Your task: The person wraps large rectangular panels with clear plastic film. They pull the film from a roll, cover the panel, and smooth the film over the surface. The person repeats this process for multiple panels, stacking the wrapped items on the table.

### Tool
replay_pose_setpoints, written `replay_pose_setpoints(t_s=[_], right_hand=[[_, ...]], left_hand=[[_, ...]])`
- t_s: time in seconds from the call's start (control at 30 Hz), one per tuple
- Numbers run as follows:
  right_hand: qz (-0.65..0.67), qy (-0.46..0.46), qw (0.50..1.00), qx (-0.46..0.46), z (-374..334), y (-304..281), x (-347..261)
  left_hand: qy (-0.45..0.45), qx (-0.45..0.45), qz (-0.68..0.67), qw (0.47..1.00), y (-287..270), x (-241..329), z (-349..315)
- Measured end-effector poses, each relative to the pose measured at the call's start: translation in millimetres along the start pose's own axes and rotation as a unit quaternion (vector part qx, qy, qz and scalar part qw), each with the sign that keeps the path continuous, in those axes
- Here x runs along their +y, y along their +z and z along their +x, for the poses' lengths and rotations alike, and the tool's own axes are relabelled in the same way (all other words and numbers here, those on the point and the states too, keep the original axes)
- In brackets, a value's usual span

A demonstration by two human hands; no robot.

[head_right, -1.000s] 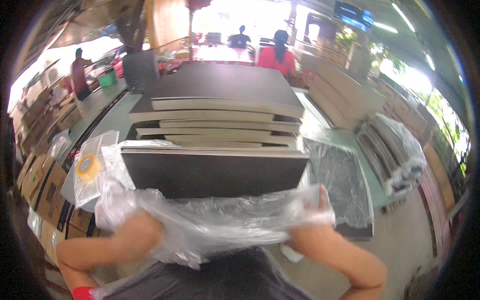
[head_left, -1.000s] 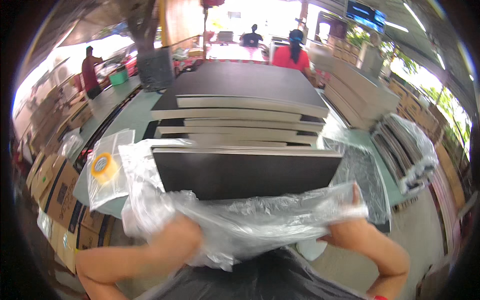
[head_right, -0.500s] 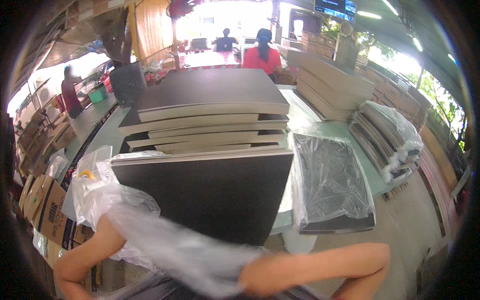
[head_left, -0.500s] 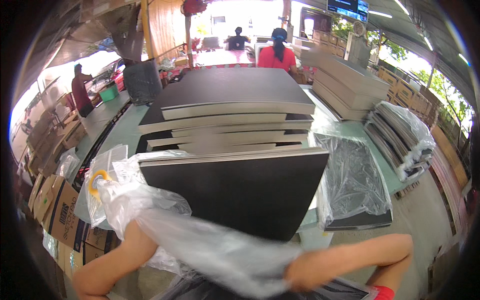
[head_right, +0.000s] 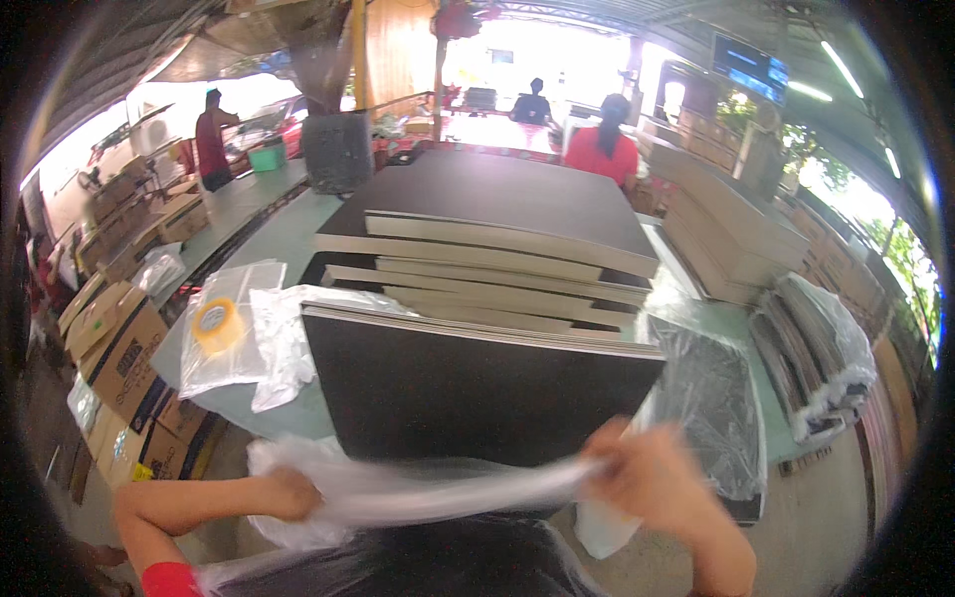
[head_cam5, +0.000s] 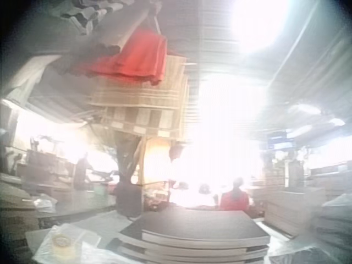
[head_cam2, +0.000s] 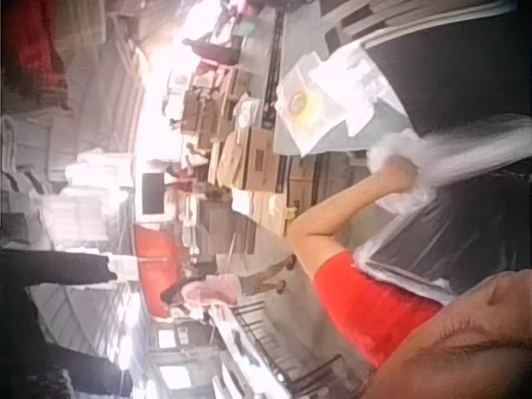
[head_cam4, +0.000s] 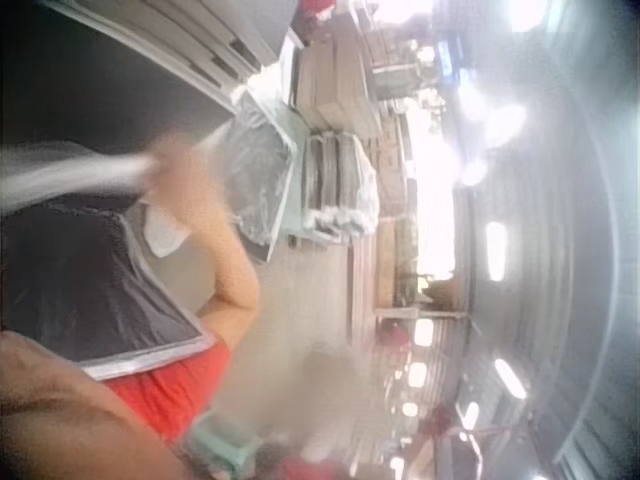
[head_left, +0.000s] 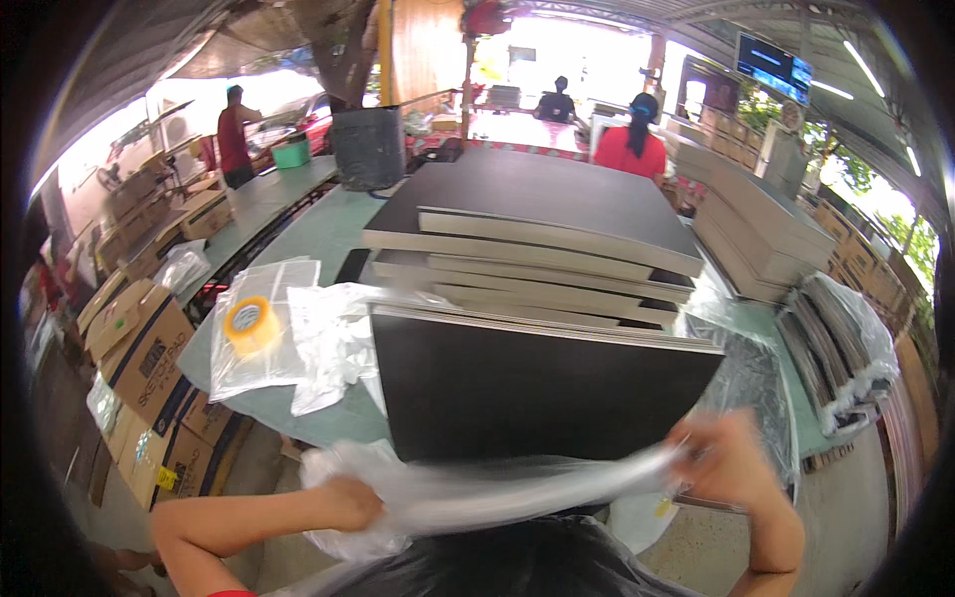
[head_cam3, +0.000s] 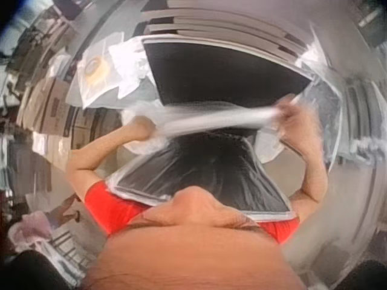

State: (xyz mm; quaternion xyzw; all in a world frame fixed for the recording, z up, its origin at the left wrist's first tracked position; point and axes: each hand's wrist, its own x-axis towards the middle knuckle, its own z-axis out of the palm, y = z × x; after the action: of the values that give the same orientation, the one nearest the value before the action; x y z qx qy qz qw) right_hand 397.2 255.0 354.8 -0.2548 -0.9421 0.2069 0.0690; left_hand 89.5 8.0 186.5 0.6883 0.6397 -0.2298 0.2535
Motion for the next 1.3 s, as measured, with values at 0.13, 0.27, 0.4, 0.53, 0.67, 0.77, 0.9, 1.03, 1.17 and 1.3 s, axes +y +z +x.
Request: replay_pose_setpoints(t_s=[0.13, 0.27, 0.4, 0.53, 0.67, 0.77, 0.9, 1.03, 1.17, 1.3], right_hand=[[-0.019, 0.035, 0.885, 0.464, 22, -3, 32], [-0.11, -0.175, 0.963, 0.175, 10, 59, 5], [-0.139, -0.148, 0.926, 0.319, 28, 39, 11], [-0.156, 0.023, 0.9, 0.406, 27, 33, 55], [-0.243, 0.013, 0.853, 0.461, -6, 45, 74], [-0.243, -0.032, 0.836, 0.491, -36, 50, 81], [0.069, -0.083, 0.907, 0.406, -58, 20, 83], [0.542, -0.033, 0.803, 0.244, -59, 22, 124], [0.69, 0.074, 0.716, 0.069, -46, 89, 142], [0.69, 0.079, 0.717, -0.062, -63, 163, 188]], left_hand=[[0.117, 0.297, -0.439, 0.84, -65, -20, -58], [-0.276, 0.673, -0.384, 0.569, -52, -101, -52], [-0.237, 0.759, -0.055, 0.604, -77, -87, -28], [-0.159, 0.684, -0.143, 0.698, -133, -19, -20], [-0.149, 0.74, -0.03, 0.655, -115, -12, -4], [-0.125, 0.786, 0.048, 0.603, -98, -4, -12], [-0.015, 0.74, -0.145, 0.657, -105, -17, -37], [0.136, 0.547, -0.543, 0.623, -95, -57, -48], [0.076, 0.39, -0.745, 0.536, -26, -64, 4], [0.094, 0.153, -0.811, 0.557, 20, -58, 19]])
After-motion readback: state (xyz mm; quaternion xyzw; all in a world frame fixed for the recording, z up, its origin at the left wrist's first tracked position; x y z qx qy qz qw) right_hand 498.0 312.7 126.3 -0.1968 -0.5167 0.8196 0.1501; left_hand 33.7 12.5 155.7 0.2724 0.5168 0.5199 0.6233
